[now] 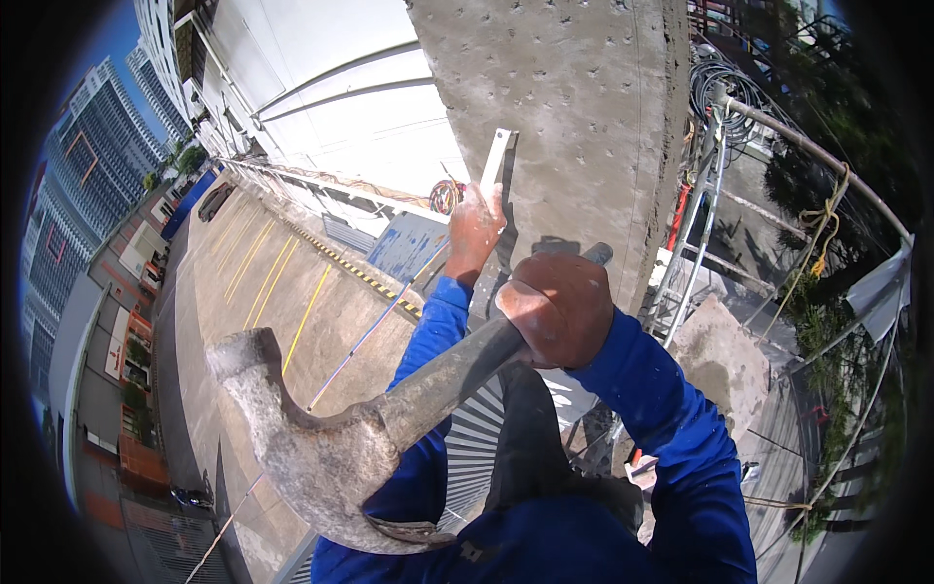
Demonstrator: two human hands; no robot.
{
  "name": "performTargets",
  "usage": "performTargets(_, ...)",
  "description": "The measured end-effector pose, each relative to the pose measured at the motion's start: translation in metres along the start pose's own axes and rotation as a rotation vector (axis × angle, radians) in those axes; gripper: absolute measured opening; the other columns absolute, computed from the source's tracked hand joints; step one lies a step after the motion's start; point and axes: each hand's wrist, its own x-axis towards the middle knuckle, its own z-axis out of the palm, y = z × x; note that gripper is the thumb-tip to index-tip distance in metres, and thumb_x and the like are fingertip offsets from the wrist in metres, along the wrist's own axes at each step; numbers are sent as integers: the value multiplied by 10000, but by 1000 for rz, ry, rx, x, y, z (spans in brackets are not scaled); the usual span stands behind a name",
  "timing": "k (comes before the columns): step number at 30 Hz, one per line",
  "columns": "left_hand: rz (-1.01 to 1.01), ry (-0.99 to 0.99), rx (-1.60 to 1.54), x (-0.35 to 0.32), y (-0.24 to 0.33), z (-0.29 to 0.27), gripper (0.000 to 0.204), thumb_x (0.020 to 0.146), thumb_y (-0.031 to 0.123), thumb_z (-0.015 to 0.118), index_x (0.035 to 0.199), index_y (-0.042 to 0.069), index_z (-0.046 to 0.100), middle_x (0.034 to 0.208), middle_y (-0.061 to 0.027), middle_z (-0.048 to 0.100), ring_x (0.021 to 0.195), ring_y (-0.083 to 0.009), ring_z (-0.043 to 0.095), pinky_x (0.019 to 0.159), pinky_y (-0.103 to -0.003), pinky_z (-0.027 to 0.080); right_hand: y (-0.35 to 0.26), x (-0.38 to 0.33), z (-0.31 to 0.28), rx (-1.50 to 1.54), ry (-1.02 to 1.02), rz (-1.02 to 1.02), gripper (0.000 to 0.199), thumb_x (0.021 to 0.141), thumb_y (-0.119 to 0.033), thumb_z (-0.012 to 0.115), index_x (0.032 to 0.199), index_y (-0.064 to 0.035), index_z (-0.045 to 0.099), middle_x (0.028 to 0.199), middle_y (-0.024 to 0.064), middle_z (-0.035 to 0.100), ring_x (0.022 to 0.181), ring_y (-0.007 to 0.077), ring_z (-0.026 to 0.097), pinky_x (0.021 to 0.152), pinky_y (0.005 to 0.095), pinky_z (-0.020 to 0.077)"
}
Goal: The person uses a hammer and chisel to chip away at a concrete surface on a building exterior. The person repeatedly strikes the chisel with the hammer to remove material from the concrete.
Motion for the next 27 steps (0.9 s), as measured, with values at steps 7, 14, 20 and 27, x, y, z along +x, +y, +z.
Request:
performTargets(7,88,-11,-40,12,0,29,310,916,254,585,946,-50,535,695,-256,582,711,-435,606,596,-493,473,95,-87,16,-209,-428,932,451,922,-440,601,948,8,558,667,236,618,664,431,629,586,461,494)
performTargets(14,-95,48,-41,20,-6,13,270,946,284,557,953,15,541,607,-219,566,611,-410,602,537,-482,461,1,11,16,59,-105,341,352,821,-309,726,941,-27,553,807,186,612,678,355,638,538,407,504)
performTargets(20,81,134,-116,25,-14,38,362,951,323,540,849,-23,507,632,-253,584,622,-451,606,563,-524,468,94,-53,22,-248,-334,526,397,831,-358,715,971,-15,573,725,191,616,683,373,650,568,424,504)
performTargets(27,-37,37,12,25,-27,12,332,938,294,542,960,-36,543,748,-274,617,727,-432,634,634,-524,497,76,-106,34,-228,-577,1079,427,937,-406,565,1056,4,547,794,218,657,739,419,647,669,506,500)
